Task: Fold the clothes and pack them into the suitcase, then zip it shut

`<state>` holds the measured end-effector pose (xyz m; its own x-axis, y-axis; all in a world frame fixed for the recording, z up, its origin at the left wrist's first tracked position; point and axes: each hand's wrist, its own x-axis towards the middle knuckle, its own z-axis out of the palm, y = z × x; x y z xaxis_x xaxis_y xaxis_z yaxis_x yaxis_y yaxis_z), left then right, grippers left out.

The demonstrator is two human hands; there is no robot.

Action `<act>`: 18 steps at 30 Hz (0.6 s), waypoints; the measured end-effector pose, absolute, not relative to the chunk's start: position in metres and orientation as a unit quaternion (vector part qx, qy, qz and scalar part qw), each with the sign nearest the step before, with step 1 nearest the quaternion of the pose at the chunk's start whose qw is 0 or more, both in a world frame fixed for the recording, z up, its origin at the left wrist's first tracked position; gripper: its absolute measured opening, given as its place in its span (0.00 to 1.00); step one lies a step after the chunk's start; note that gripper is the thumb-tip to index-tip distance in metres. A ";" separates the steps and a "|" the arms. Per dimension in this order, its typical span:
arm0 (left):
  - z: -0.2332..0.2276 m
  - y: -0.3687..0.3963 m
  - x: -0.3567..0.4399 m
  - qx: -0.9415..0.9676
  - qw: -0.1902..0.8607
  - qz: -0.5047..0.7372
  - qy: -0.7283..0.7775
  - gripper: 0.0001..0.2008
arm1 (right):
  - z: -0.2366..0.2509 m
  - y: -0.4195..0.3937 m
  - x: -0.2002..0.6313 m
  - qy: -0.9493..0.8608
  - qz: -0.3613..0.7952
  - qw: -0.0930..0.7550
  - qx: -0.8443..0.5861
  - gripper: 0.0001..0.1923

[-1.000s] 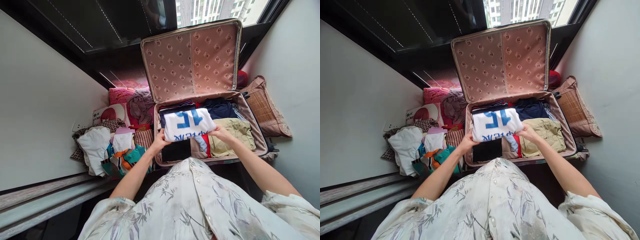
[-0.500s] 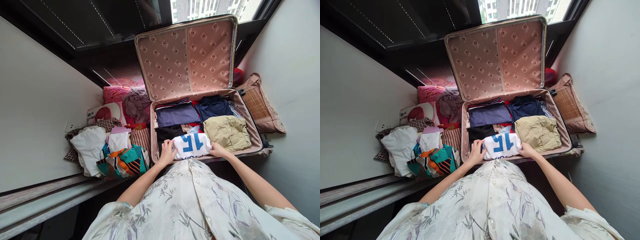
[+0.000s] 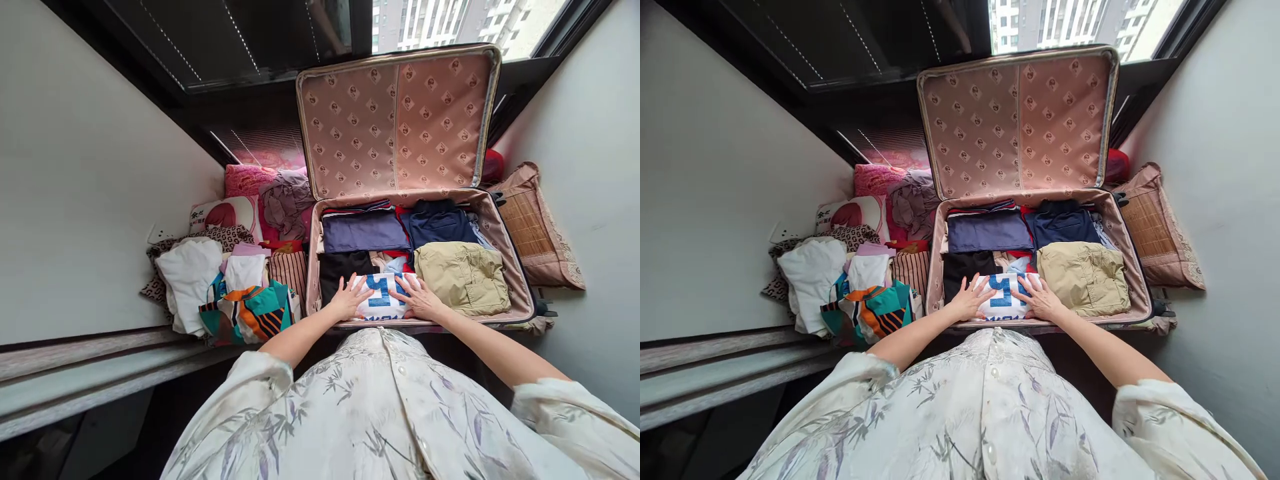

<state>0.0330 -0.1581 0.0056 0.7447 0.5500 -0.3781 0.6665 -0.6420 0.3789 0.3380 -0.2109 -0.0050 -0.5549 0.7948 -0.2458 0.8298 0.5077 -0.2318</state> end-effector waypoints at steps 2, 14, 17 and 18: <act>-0.009 -0.156 0.031 0.888 0.276 -0.124 0.347 0.46 | -0.024 -0.209 0.345 0.875 -0.161 0.058 0.453 0.44; 0.002 -0.169 0.021 0.881 0.304 0.003 0.363 0.36 | -0.054 -0.209 0.358 0.888 -0.093 0.042 0.448 0.42; 0.021 -0.196 -0.024 0.822 0.276 0.208 0.452 0.23 | -0.034 -0.209 0.348 0.874 -0.075 0.031 0.480 0.35; 0.024 -0.206 -0.047 0.775 0.257 0.288 0.500 0.19 | -0.025 -0.207 0.341 0.864 -0.074 0.018 0.498 0.31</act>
<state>-0.0473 -0.2064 0.0245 0.3349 0.9232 0.1887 0.6273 -0.3679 0.6864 0.3410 -0.2073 -0.0247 -0.5028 0.8580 -0.1051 0.8633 0.4924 -0.1105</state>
